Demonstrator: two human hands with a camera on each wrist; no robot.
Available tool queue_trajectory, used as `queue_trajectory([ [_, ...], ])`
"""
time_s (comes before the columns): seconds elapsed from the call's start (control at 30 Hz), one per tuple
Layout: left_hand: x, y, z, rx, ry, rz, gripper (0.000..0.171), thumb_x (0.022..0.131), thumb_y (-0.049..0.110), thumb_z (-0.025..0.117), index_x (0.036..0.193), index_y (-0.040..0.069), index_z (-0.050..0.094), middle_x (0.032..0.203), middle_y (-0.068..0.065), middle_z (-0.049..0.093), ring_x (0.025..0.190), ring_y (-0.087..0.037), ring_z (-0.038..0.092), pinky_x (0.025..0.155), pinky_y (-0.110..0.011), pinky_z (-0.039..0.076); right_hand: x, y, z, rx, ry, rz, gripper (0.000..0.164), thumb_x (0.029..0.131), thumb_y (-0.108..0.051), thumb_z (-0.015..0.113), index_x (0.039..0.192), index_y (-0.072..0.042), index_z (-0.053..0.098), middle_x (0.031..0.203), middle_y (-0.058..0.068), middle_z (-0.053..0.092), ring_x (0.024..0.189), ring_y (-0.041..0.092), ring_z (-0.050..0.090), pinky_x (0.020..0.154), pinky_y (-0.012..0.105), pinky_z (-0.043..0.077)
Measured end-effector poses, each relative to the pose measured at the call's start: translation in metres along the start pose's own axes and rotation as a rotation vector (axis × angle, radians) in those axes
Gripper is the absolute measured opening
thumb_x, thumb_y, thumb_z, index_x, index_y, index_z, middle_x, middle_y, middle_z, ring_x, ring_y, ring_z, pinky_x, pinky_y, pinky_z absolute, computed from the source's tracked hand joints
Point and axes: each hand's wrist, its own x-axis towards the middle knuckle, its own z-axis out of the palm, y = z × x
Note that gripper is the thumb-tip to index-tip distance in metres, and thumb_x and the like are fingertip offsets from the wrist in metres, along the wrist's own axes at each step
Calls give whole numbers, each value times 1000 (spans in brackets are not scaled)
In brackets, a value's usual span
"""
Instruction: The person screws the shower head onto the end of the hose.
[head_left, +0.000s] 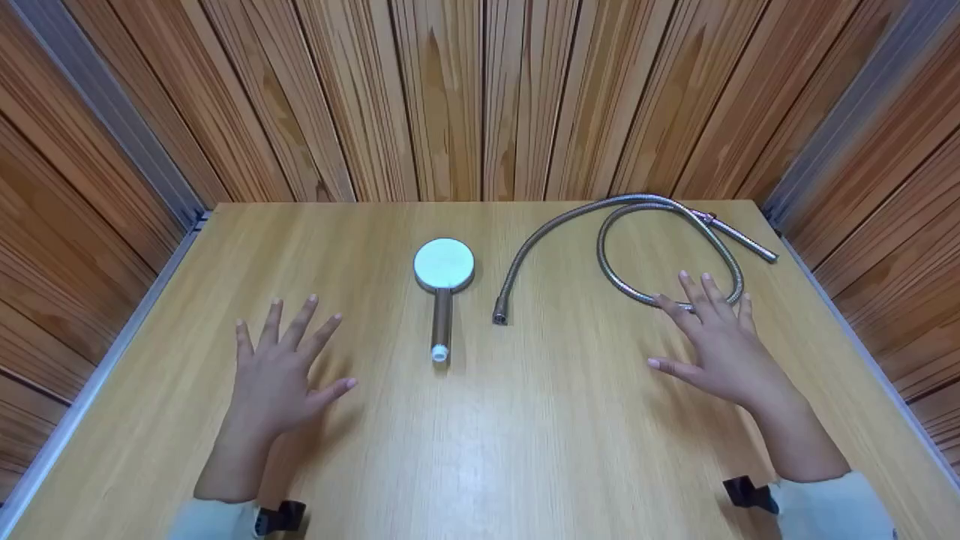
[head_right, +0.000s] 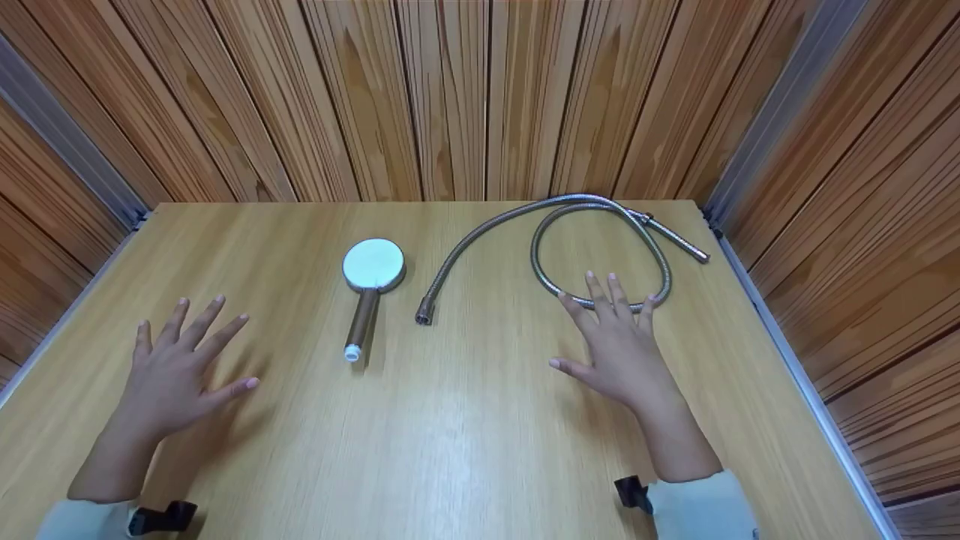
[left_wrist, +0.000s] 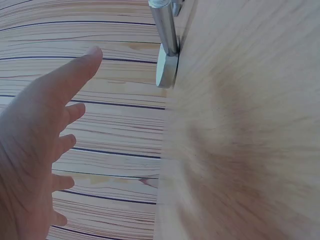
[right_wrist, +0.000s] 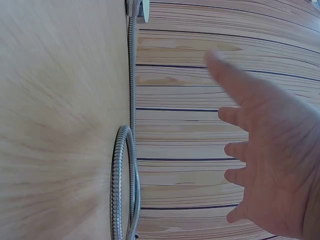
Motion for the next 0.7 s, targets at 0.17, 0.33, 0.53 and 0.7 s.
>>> queue_trajectory([
  [0.17,-1,1,1,-37,23,-10,84,77,59,72,149,29,40,158,-9,27,142,-48,18,103,-79,3,1,-1,2,57,2,-2,82,81,-46,77,148,-14,41,159,22,15,145,46,7,106,74,-5],
  [0.33,0,1,1,-81,43,-13,82,77,57,74,148,29,43,157,-10,29,140,-46,23,102,-79,9,5,-2,2,87,20,-32,83,79,-38,81,147,-11,43,158,22,18,144,46,10,107,73,7],
  [0.53,1,2,3,-159,90,1,79,75,54,77,144,26,49,152,-13,37,135,-42,33,100,-78,18,9,-4,5,103,62,-91,84,73,-28,87,145,-10,46,157,21,23,143,46,18,107,71,21],
  [0.7,4,5,5,-230,113,-1,77,74,48,80,142,23,52,146,-17,43,131,-40,38,101,-75,23,14,-7,8,112,100,-127,86,69,-25,90,144,-14,48,154,21,29,140,46,25,101,71,30],
])
